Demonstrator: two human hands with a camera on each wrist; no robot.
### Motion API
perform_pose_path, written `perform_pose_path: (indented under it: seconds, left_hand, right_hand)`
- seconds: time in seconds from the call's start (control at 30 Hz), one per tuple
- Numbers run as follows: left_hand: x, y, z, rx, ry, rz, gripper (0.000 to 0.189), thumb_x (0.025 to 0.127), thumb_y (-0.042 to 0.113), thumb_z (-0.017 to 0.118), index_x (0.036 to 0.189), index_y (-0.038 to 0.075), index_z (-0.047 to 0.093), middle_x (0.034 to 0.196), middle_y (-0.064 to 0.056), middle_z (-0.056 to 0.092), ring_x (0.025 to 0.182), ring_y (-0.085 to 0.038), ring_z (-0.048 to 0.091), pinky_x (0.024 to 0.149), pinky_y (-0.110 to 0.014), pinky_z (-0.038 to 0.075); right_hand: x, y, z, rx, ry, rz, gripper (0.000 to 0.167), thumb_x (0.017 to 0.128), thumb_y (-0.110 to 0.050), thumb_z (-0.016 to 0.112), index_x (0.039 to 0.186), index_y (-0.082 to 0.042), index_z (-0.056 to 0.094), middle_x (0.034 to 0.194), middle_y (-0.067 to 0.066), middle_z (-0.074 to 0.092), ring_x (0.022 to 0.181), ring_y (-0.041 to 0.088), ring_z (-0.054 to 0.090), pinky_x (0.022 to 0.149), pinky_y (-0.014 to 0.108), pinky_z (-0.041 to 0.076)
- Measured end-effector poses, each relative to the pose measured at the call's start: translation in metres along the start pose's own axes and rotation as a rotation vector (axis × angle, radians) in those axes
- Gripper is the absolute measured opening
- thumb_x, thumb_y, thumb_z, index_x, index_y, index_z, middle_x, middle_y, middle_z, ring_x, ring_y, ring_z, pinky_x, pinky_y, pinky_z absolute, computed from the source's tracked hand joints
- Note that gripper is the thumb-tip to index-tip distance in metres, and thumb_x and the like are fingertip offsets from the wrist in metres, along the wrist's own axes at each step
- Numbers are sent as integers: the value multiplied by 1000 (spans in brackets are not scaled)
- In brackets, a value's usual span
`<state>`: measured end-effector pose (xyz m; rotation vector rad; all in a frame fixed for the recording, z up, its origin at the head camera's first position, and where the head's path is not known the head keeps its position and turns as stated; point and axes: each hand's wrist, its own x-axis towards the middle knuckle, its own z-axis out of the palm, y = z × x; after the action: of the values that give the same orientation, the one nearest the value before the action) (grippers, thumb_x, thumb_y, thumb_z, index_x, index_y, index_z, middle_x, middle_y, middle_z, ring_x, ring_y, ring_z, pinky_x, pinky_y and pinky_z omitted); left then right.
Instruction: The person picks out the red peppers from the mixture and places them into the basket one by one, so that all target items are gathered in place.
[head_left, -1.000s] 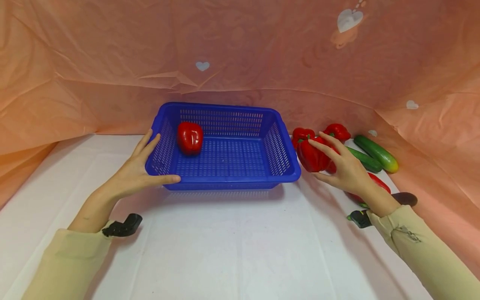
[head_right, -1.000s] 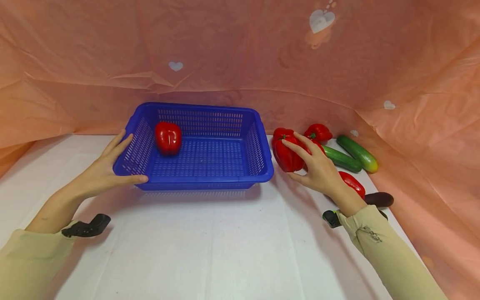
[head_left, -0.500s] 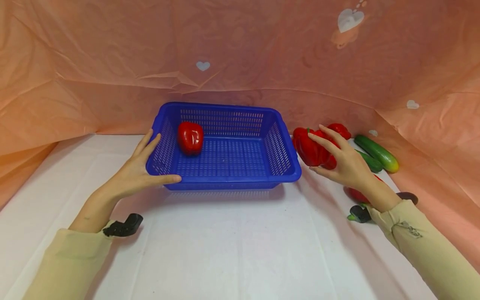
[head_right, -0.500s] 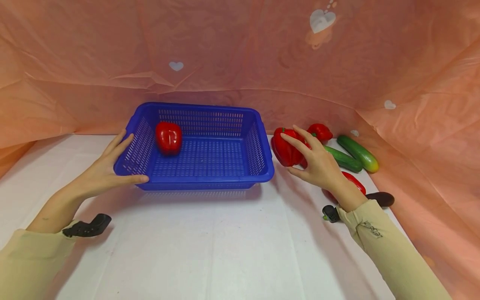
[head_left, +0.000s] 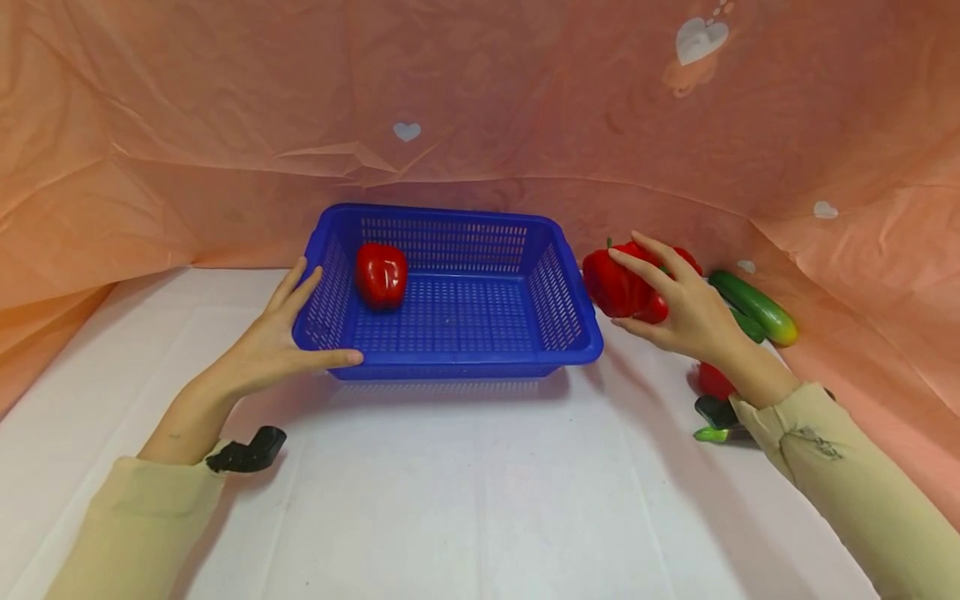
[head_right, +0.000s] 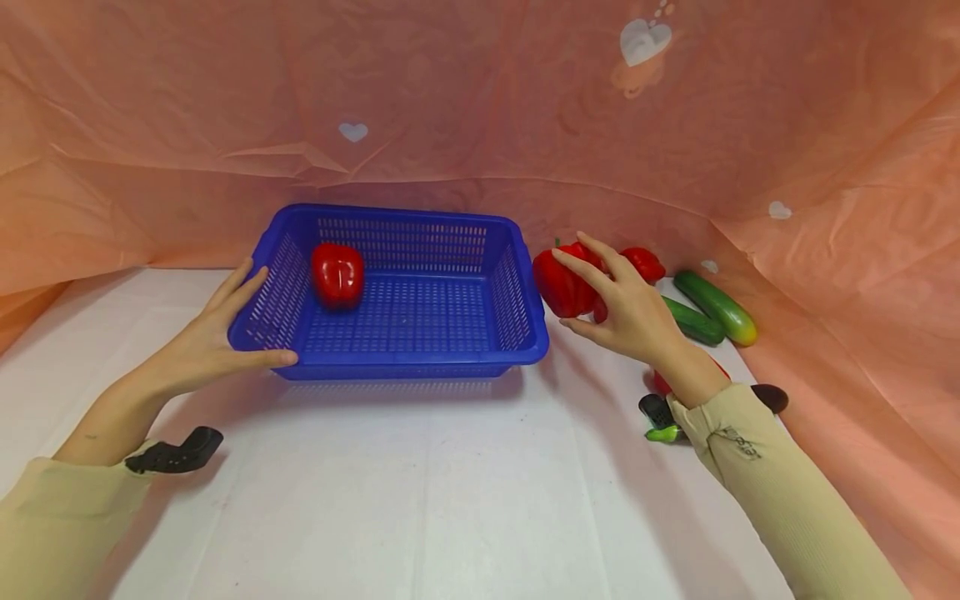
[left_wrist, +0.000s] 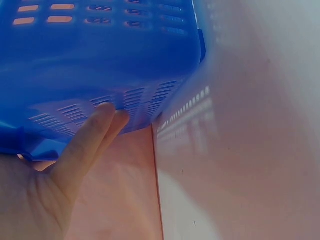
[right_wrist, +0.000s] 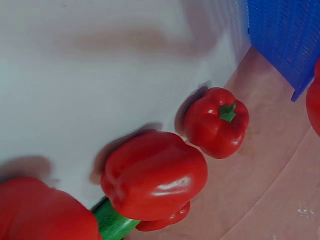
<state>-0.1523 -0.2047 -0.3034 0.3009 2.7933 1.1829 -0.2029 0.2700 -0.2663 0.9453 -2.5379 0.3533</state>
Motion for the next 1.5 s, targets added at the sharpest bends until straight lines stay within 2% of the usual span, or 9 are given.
perform_pose_path:
  seconds: [0.2, 0.33, 0.8, 1.1, 1.5]
  left_hand:
    - [1, 0, 0, 1, -4, 1, 119, 73, 45, 80, 155, 22, -3, 160, 4, -19, 146, -44, -6, 104, -75, 15]
    - [1, 1, -1, 5, -3, 3, 119, 73, 45, 80, 155, 21, -3, 160, 3, -19, 146, -44, -6, 104, -75, 15]
    - [-1, -2, 2, -16, -4, -6, 120, 73, 45, 81, 155, 20, -3, 160, 5, -19, 146, -42, -6, 106, -74, 15]
    - [0, -2, 1, -15, 5, 0, 120, 72, 45, 81, 155, 20, -2, 160, 5, -19, 146, -43, -4, 106, -73, 15]
    - [-1, 0, 2, -21, 1, -12, 120, 72, 46, 81, 155, 22, -3, 160, 6, -20, 146, -43, -4, 105, -74, 16]
  right_hand:
    - [8, -3, 0, 6, 16, -36, 92, 67, -12, 87, 145, -22, 42, 152, 15, 34, 123, 45, 49, 77, 57, 55]
    - [15, -5, -1, 16, 22, -63, 92, 66, -13, 88, 145, -22, 43, 151, 15, 35, 125, 43, 48, 81, 58, 54]
    - [53, -22, 10, 99, -30, -83, 88, 71, -17, 85, 146, -24, 40, 155, 12, 29, 133, 39, 41, 84, 56, 54]
    - [68, -30, 14, 72, -48, -87, 86, 72, -20, 84, 146, -24, 40, 154, 12, 30, 133, 39, 42, 84, 55, 54]
    - [87, -42, 15, 73, -120, -125, 85, 75, -24, 82, 147, -24, 38, 155, 13, 28, 133, 39, 41, 84, 53, 55]
